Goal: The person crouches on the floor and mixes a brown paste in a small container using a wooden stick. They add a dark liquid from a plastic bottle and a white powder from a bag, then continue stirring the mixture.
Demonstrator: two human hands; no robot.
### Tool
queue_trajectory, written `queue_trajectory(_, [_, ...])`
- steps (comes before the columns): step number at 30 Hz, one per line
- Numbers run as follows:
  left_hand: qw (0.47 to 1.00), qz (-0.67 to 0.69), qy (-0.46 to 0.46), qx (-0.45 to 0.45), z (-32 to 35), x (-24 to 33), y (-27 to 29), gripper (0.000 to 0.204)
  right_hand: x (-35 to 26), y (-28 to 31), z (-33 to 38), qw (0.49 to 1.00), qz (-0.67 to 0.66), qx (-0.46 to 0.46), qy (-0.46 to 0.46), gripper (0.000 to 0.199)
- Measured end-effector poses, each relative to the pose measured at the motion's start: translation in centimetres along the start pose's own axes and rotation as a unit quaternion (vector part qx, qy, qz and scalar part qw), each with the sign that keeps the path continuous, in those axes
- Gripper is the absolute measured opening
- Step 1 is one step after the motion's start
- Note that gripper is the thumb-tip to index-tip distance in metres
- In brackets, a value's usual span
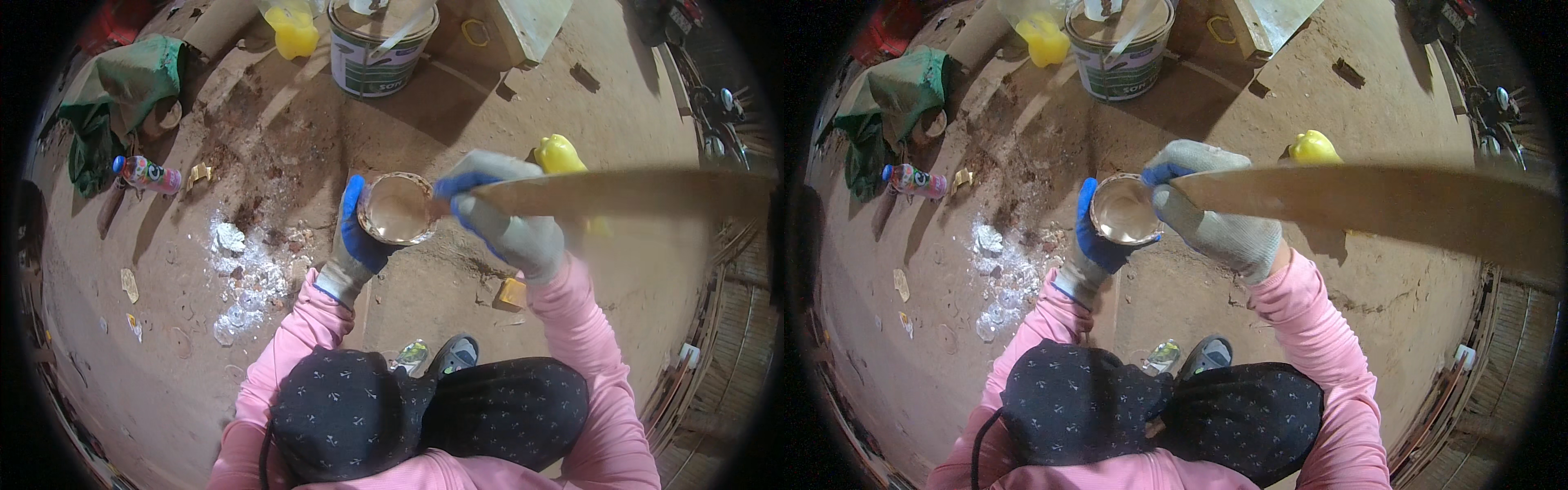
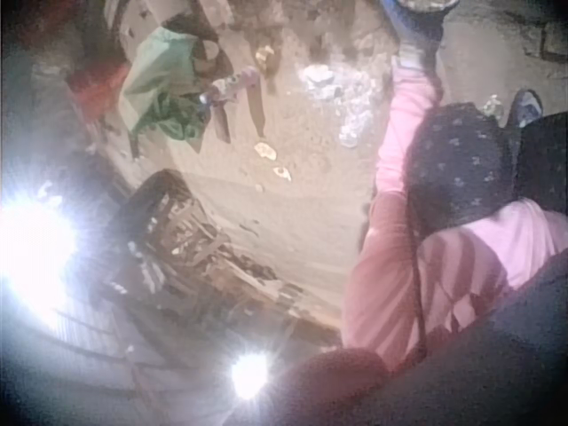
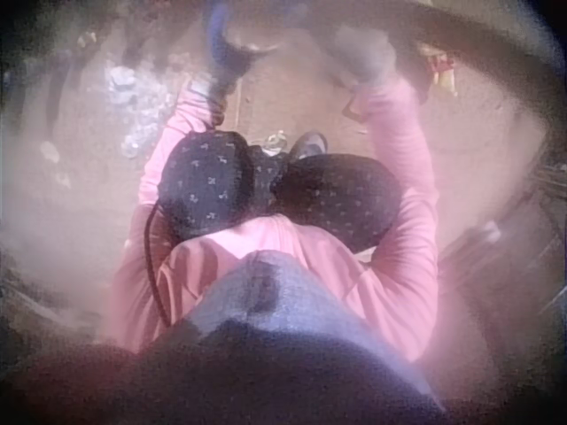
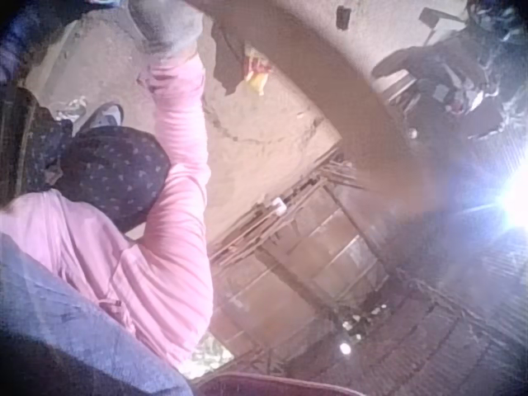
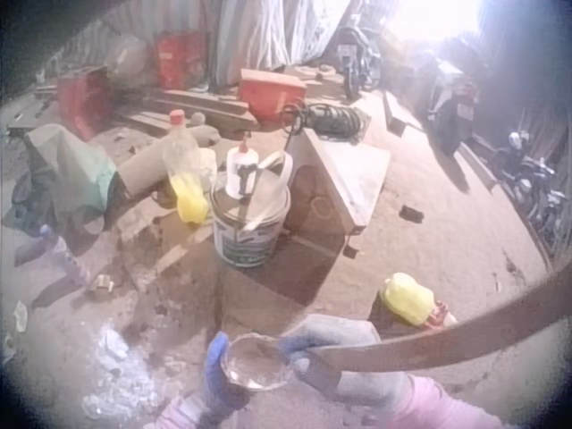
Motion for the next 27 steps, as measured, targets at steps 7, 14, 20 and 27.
queue_trajectory(7, [1.0,0.01,0.01,-0.017,-0.4,0.8,0.2,0.078,0.5,1.6,1.1,0.995,-0.032,0.013,-0.096,0.024])
queue_trajectory(14, [0.995,0.098,0.026,-0.011,-0.5,1.1,1.0,0.076,3.8,4.8,3.1,0.959,-0.214,0.157,-0.098,0.025])
queue_trajectory(20, [0.996,0.078,0.036,-0.018,-0.3,0.9,1.0,0.074,5.6,5.9,5.5,0.96,-0.203,0.16,-0.103,0.025])
queue_trajectory(27, [0.998,0.045,0.03,-0.024,-0.4,1.2,0.8,0.072,3.7,8.9,6.6,0.972,-0.157,0.152,-0.089,0.02])
Point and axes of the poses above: each hand's wrist, its own z-axis away from the middle knuckle, its own y-axis out of the back of the hand, x = y × z, the point moved 7 cm from there along -z, towards the middle knuckle, and after that the axes turned 2 degrees about y, right-handed, at the moved point
